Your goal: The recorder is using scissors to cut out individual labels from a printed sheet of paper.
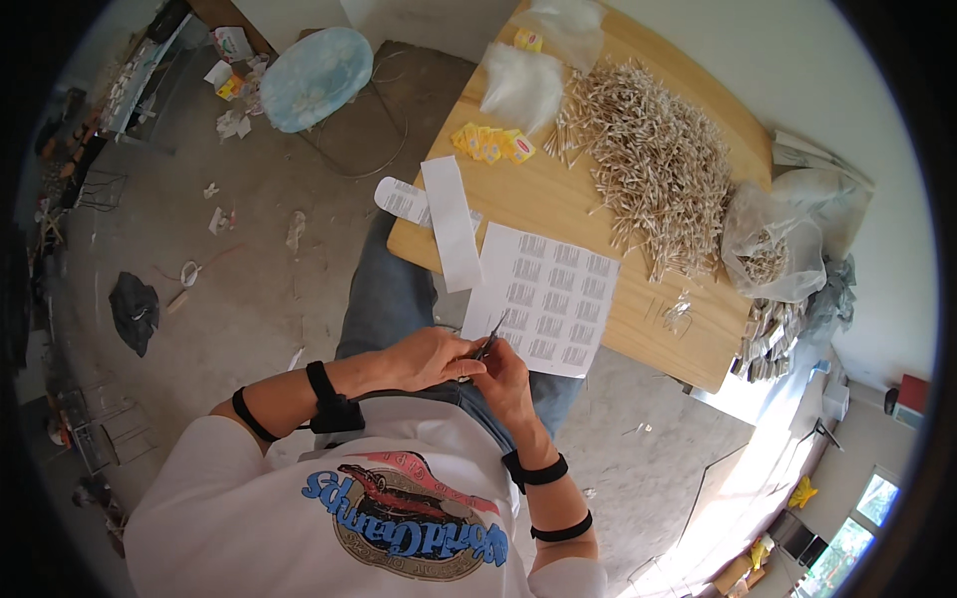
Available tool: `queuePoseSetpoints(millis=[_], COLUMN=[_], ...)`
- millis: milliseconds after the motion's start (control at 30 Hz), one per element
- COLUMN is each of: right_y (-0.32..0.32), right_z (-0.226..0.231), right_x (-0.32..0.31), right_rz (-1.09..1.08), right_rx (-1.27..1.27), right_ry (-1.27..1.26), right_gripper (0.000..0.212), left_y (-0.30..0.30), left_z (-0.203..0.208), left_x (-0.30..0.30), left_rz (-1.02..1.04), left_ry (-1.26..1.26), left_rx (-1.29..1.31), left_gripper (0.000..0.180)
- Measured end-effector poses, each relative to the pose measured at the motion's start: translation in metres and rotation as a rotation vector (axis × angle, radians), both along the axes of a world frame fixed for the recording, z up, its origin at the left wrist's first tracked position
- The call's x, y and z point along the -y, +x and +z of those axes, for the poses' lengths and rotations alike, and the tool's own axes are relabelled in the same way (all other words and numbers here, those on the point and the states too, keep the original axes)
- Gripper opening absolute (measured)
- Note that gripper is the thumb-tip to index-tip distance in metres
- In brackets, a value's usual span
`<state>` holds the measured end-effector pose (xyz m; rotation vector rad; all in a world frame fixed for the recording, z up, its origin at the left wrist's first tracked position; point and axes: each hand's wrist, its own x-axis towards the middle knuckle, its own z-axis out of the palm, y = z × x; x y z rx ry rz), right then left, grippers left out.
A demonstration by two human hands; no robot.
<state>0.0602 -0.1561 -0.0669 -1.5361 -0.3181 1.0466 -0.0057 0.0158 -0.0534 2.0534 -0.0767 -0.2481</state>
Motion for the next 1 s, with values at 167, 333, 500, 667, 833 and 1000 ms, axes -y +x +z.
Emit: queuePoseSetpoints(millis=[167,333,500,667,833,1000], right_y=[-0.003,0.006,0.013,0.009,0.016,0.017], right_z=[0.003,-0.009,-0.010,-0.015,-0.016,0.008], right_x=[-0.001,0.008,0.002,-0.009,-0.022,-0.054], right_rz=[-0.081,-0.278,-0.299,-0.290,-0.231,-0.207], right_rx=[-0.125,-0.049,-0.020,-0.020,0.133,0.038], right_ry=[0.015,-0.046,-0.089,-0.081,-0.122,-0.068], right_gripper=[0.018,0.014,0.015,0.018,0.028,0.023], left_y=[0.012,0.026,0.037,0.031,-0.007,-0.024], left_z=[-0.035,-0.084,-0.090,-0.096,-0.075,-0.025], left_x=[-0.022,-0.034,-0.014,-0.016,-0.032,-0.041], left_rz=[0.452,1.074,1.224,1.222,0.990,0.701], left_ry=[-0.197,-0.110,-0.324,-0.519,-0.770,-0.750], left_rx=[-0.491,-0.199,-0.178,-0.166,-0.088,-0.170], left_gripper=[0.032,0.037,0.047,0.049,0.047,0.040])
